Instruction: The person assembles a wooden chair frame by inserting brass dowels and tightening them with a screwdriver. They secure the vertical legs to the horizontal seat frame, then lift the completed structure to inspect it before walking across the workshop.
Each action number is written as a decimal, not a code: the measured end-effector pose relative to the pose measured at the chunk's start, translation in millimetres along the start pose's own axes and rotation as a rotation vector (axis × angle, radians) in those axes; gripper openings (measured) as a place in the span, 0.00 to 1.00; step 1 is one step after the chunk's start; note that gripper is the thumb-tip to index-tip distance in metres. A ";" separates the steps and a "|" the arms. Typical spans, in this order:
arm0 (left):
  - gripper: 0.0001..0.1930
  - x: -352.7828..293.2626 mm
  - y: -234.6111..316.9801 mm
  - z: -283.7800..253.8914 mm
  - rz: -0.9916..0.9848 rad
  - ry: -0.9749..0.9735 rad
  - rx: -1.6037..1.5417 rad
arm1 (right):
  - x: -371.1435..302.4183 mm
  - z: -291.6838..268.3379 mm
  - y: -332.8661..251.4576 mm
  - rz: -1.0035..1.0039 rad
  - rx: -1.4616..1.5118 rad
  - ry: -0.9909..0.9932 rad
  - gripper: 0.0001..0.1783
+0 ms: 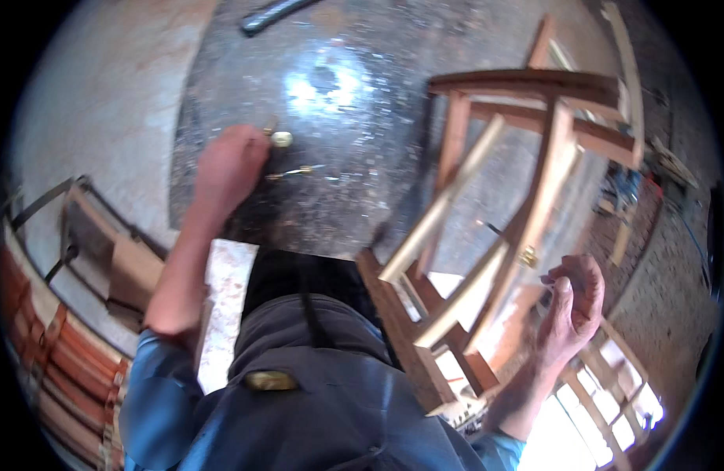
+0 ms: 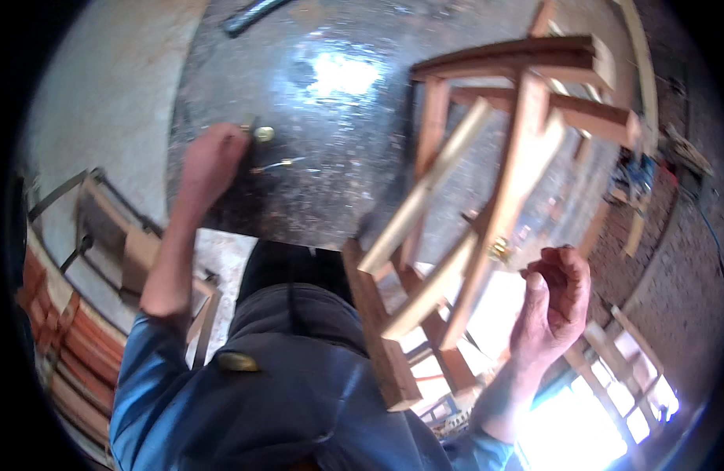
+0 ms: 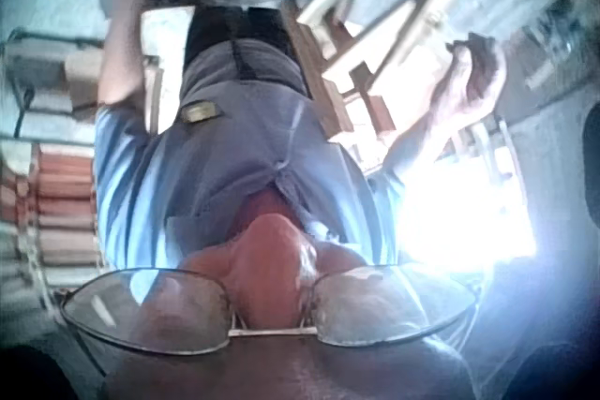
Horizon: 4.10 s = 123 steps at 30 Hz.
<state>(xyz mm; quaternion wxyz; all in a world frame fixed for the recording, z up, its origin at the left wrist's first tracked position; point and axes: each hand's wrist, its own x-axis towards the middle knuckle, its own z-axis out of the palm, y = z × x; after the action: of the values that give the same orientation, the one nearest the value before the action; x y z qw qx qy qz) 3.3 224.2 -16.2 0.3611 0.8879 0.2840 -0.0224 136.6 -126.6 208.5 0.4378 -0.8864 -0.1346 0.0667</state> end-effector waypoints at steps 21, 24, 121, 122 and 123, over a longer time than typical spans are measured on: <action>0.15 -62.3 165.9 -23.9 0.172 -0.552 -1.151 | 5.2 61.6 -46.7 0.043 0.224 -0.486 0.06; 0.18 -52.8 157.2 -25.7 -0.036 -0.635 -1.342 | -2.0 57.9 -48.0 0.171 0.264 -0.518 0.08; 0.09 -37.4 91.5 -25.0 -0.356 -0.311 -1.116 | 52.4 176.5 -63.4 -0.365 -0.273 -0.543 0.08; 0.08 -36.8 95.2 -16.5 -0.306 -0.302 -1.025 | 52.3 157.9 -69.3 -0.408 -0.283 -0.448 0.10; 0.08 -36.4 100.3 -6.9 -0.256 -0.300 -0.933 | 54.6 131.8 -74.3 -0.404 -0.357 -0.389 0.14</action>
<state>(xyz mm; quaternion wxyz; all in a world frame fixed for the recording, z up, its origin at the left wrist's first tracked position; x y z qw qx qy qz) 23.9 153.0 60.9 0.7507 0.5771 0.3152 -0.0645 144.2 32.7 187.4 0.2460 -0.8753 -0.3982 0.1219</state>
